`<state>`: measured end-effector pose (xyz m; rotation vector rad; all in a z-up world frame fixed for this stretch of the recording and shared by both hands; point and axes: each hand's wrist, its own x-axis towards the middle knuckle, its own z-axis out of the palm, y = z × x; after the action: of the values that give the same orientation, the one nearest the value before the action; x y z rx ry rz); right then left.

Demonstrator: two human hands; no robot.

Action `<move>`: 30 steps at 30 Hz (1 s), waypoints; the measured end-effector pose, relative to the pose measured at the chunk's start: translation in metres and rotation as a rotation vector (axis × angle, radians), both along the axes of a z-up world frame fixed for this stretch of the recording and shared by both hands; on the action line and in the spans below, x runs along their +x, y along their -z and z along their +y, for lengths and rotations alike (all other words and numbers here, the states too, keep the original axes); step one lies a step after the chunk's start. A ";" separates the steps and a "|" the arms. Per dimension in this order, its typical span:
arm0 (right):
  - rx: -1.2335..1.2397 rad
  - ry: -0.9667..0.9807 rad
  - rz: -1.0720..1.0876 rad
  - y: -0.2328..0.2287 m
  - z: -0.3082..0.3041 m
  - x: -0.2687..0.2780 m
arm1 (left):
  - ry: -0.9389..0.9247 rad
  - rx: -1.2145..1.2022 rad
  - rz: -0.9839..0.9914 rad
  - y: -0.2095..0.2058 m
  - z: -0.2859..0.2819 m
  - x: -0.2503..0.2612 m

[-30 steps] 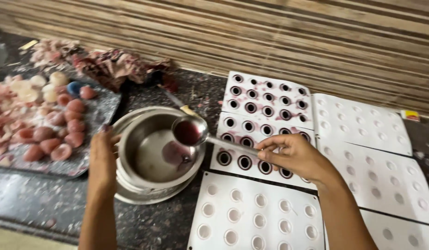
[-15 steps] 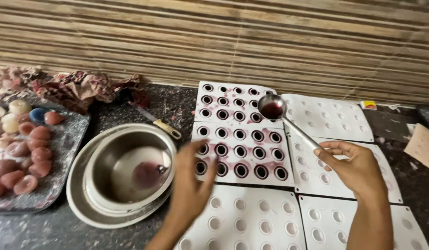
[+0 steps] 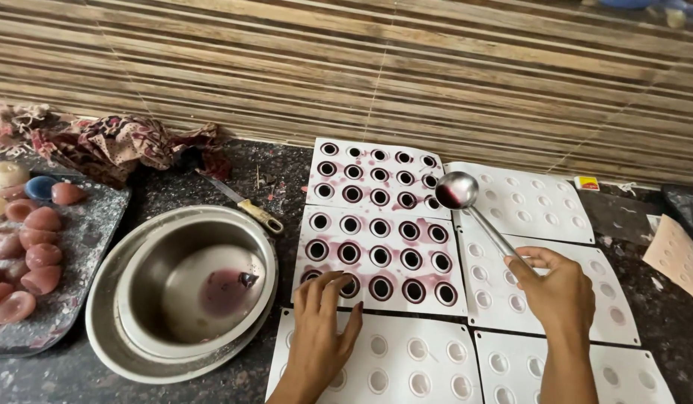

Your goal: Pouring wax and scent into molds.

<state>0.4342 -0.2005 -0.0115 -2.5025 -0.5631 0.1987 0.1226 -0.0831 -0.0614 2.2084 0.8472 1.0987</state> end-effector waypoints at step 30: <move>-0.148 -0.068 -0.553 0.032 -0.003 -0.034 | 0.003 -0.074 0.040 0.002 -0.001 -0.014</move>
<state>0.4002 -0.2036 -0.0437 -2.6812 -0.8779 -0.4585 0.1082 -0.0842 -0.0633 2.1764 0.8876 1.0082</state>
